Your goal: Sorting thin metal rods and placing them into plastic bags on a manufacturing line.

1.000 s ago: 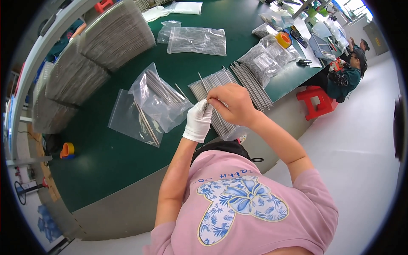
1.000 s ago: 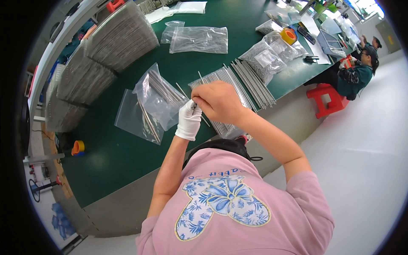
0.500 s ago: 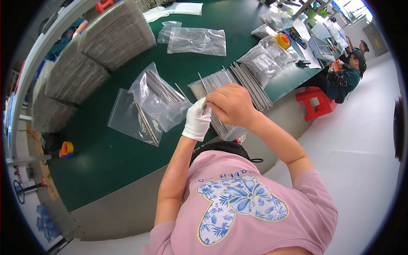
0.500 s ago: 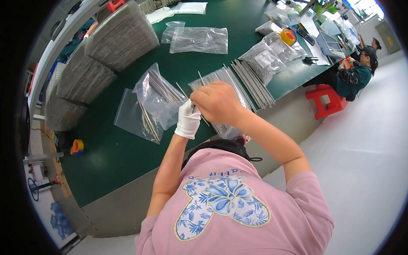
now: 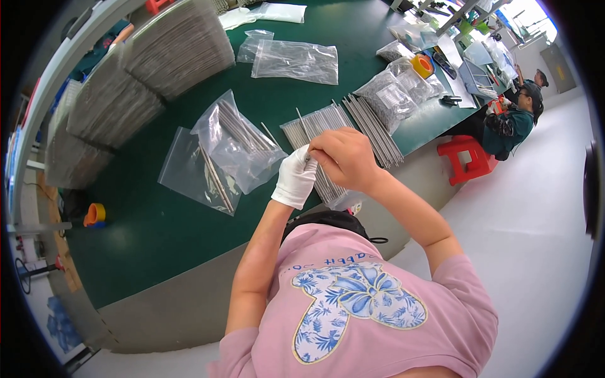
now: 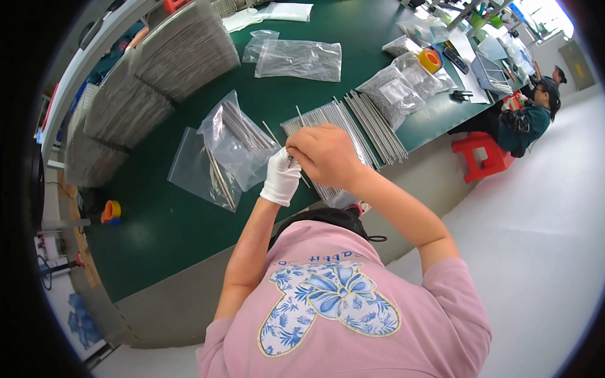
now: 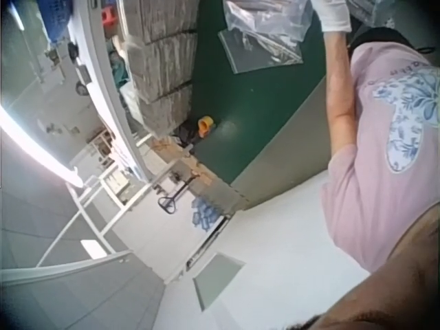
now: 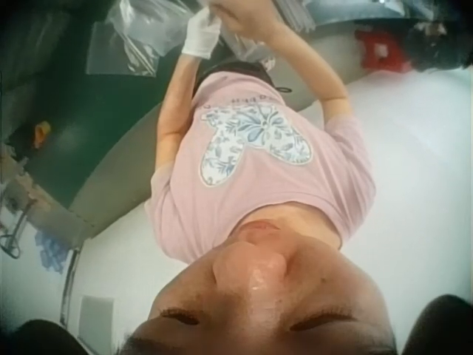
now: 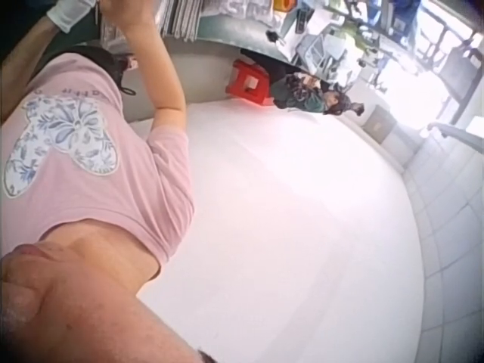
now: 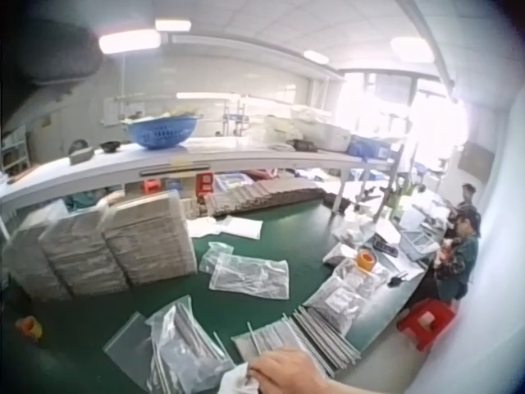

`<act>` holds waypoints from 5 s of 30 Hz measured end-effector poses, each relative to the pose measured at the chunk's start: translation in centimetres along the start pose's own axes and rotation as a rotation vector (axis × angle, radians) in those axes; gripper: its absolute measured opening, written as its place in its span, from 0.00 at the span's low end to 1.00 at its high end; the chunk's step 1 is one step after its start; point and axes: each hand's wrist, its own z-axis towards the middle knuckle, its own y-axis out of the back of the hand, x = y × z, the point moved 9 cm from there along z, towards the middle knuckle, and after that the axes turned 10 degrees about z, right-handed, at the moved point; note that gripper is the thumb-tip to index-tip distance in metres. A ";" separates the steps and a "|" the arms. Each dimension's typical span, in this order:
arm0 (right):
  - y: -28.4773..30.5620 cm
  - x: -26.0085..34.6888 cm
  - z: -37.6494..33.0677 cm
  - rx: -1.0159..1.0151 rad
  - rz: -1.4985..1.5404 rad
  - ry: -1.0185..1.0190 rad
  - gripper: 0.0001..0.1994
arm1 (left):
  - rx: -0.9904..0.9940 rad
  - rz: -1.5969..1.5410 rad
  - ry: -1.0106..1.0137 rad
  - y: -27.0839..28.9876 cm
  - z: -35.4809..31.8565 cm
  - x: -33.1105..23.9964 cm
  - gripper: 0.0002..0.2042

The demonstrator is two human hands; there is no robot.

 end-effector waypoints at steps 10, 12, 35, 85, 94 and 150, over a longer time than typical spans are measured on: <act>-0.5 1.1 0.6 0.091 -0.115 0.053 0.03 | 0.020 0.017 -0.016 -0.2 0.0 0.4 0.09; 2.0 2.2 1.3 -0.079 -0.078 0.070 0.06 | 0.028 0.059 -0.017 0.0 0.3 -0.6 0.08; 18.9 -2.9 -35.6 -0.758 -0.272 -1.096 0.03 | 0.492 0.208 -0.761 -21.3 5.1 -11.6 0.14; 12.8 -10.0 -35.1 -0.331 -0.233 -1.195 0.05 | 0.134 0.827 0.843 -2.8 -3.1 11.9 0.19; 11.2 -8.7 -35.3 -0.325 -0.227 -1.238 0.05 | 0.740 0.004 0.999 -11.5 -14.1 8.1 0.11; 22.2 -14.4 -66.2 -0.221 -0.138 -1.618 0.08 | -0.368 0.016 1.009 -14.9 -14.2 10.6 0.17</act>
